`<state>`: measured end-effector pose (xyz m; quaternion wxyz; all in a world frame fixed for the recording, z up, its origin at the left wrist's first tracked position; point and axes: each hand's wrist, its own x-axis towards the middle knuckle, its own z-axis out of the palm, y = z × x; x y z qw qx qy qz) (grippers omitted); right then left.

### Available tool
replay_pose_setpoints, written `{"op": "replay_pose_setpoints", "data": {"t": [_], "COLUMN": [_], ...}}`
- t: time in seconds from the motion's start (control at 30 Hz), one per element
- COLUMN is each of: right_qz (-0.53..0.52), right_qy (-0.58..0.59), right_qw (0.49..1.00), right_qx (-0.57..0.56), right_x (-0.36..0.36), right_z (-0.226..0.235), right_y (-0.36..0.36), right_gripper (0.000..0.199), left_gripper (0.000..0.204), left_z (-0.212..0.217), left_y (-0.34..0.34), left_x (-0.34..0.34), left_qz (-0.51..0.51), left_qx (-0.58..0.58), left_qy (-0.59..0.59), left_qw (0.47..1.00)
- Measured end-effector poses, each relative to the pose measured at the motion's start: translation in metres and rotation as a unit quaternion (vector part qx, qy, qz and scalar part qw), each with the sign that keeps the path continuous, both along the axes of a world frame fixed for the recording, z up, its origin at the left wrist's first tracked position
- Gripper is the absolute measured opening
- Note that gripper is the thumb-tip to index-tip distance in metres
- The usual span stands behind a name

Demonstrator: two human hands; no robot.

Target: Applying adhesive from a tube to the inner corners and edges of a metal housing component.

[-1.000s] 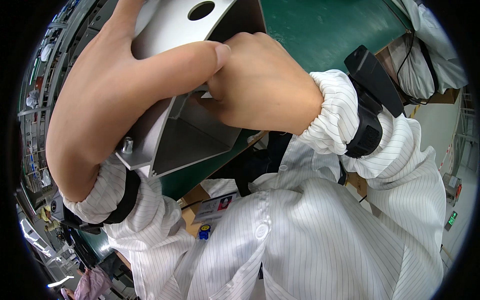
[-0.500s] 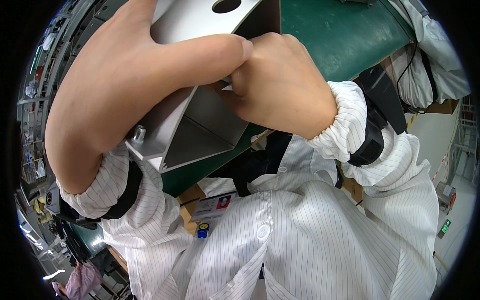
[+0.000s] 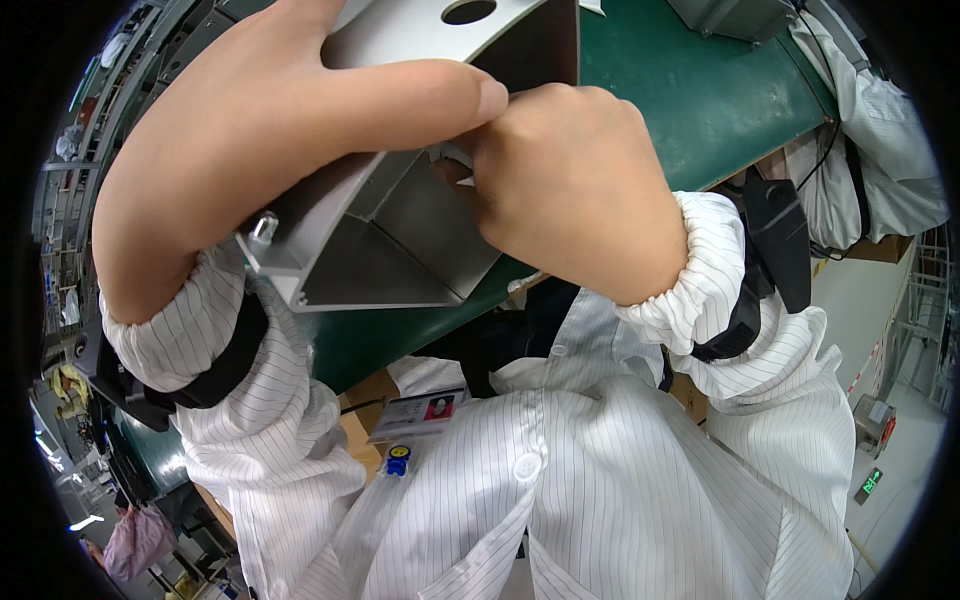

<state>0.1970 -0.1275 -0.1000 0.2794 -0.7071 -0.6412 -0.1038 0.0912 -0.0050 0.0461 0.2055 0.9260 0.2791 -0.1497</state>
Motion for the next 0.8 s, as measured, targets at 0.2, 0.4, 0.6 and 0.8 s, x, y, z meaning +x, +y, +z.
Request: {"op": "replay_pose_setpoints", "data": {"t": [0.2, 0.4, 0.6, 0.8], "right_qz": [-0.014, 0.03, 0.068, 0.072], "right_qy": [-0.071, -0.124, -0.145, -0.113], "right_qw": [0.993, 0.983, 0.976, 0.976], "right_qx": [-0.092, -0.131, -0.146, -0.173], "right_x": [-0.007, -0.005, 0.0, 0.005], "right_z": [0.022, 0.043, 0.053, 0.054], "right_y": [0.013, 0.031, 0.045, 0.048], "right_gripper": [0.007, 0.005, 0.008, 0.021], "left_gripper": [0.123, 0.116, 0.088, 0.073], "left_z": [0.019, -0.018, -0.041, -0.062], "left_y": [0.011, 0.042, 0.054, 0.081], "left_x": [-0.003, -0.022, -0.022, -0.029], "left_qz": [0.027, 0.063, 0.126, 0.163], "left_qx": [-0.036, -0.114, -0.364, -0.448], "left_qy": [0.059, -0.133, -0.366, -0.423], "left_qw": [0.997, 0.982, 0.847, 0.77]}}
